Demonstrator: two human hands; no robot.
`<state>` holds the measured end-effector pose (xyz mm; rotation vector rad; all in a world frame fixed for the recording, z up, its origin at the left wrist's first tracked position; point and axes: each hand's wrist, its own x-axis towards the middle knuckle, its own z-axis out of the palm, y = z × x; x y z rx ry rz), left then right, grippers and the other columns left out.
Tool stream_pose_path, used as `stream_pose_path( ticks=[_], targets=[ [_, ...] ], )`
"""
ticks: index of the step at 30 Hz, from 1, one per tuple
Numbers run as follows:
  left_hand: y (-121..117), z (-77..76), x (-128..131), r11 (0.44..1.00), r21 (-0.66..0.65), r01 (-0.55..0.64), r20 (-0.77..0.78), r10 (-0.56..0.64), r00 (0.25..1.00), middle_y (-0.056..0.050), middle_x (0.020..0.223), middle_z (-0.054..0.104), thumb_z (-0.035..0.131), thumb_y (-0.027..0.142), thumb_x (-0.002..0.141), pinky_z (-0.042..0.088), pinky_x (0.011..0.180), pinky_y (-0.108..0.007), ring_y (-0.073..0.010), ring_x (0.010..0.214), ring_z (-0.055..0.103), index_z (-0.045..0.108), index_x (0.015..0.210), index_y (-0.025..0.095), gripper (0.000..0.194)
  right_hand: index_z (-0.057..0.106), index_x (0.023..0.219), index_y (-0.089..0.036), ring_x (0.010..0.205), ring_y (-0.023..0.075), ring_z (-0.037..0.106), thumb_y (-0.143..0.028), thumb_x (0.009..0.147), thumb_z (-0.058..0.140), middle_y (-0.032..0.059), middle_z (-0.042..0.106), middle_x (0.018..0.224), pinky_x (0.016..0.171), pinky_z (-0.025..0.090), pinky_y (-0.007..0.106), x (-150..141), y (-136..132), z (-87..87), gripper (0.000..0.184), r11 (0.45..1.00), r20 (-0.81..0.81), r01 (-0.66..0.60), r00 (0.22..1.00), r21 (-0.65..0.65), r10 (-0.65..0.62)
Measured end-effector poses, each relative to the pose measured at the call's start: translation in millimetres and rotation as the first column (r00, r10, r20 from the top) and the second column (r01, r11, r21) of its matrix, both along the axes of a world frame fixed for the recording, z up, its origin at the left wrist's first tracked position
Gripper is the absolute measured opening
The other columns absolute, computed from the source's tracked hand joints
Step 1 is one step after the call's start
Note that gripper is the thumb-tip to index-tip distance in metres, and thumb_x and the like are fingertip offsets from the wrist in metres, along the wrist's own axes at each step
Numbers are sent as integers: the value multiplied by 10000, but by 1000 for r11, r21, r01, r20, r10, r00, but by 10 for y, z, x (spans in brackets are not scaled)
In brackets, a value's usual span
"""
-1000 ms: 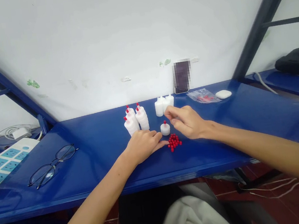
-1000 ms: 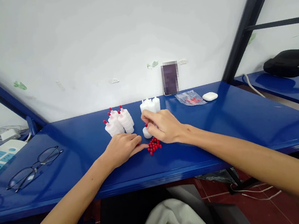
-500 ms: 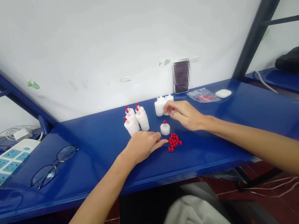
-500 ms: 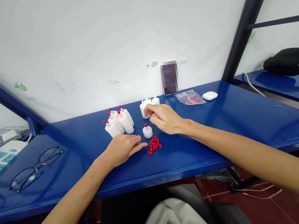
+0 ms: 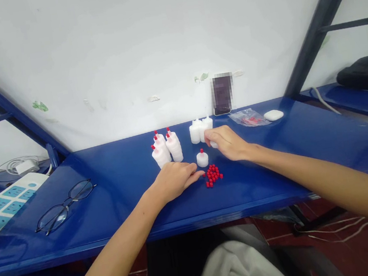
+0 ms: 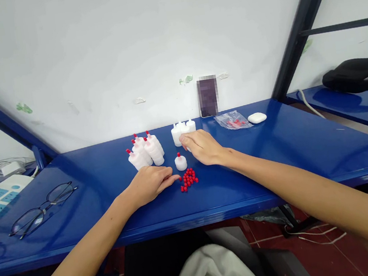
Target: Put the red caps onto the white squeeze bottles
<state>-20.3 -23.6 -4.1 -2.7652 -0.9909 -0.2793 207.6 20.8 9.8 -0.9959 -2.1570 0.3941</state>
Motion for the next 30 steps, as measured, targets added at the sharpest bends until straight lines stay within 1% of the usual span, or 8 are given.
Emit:
stream_pose_path(
  ticks=[3,7,10,12,16,21,25,30],
  targets=[
    [0,6,2,1000,-6,-1,1,1,1000,-18,632,623,407,430,1035,271,514,-267,-152,563,585,570,737,166,430,549,753,-184,618,150,481,-265,905,360,5,541,686,615,360,289,-6,-30,33,256,997,-48,-65,997,-28,64],
    [-7,13,2,1000,-18,-5,7,5,1000,-17,630,624,411,426,1035,275,518,-263,-154,567,586,566,735,168,424,657,968,-170,762,168,565,-356,995,320,56,627,926,699,421,297,-29,-46,18,386,993,-88,-114,990,-4,113],
    [-7,7,0,1000,-11,-2,12,2,1000,-15,622,617,401,429,1037,275,516,-264,-150,560,586,569,735,166,435,678,1097,-180,841,181,605,-452,1027,307,67,668,985,755,436,302,-44,-35,-24,466,995,-92,-100,991,16,101],
    [-3,2,-1,1000,-9,-2,7,2,1000,-17,626,619,401,430,1036,270,515,-265,-150,563,589,573,740,165,433,693,1098,-178,844,184,621,-478,1033,298,64,693,958,767,431,303,-45,-27,-44,499,998,-81,-54,995,28,56],
    [1,2,4,1000,-8,-12,-10,12,1000,-16,628,621,405,428,1034,257,514,-267,-162,578,601,572,743,165,426,679,1157,-189,669,167,598,-516,1043,211,11,648,693,667,381,282,-35,-25,-46,582,999,-4,33,999,33,-33],
    [-6,13,7,1000,-3,-24,-21,24,999,-10,615,608,404,422,1035,265,513,-271,-160,571,601,579,743,165,427,717,1015,-187,724,191,626,-531,1043,145,52,689,770,670,354,286,-71,-41,-37,668,997,214,67,974,42,-75],
    [-9,11,4,1000,4,-26,-13,26,1000,-11,617,610,410,413,1034,263,513,-268,-158,568,594,580,741,165,420,685,921,-198,782,210,639,-511,1044,193,68,711,854,666,337,291,-119,-57,-45,597,998,409,39,911,48,-55],
    [-4,-10,-8,999,42,-22,31,21,999,-9,615,614,406,419,1033,237,501,-267,-154,541,576,563,722,166,431,650,952,-203,855,209,613,-528,1020,283,69,669,1004,684,346,298,-109,-52,-31,494,998,409,23,911,57,-44]
  ],
)
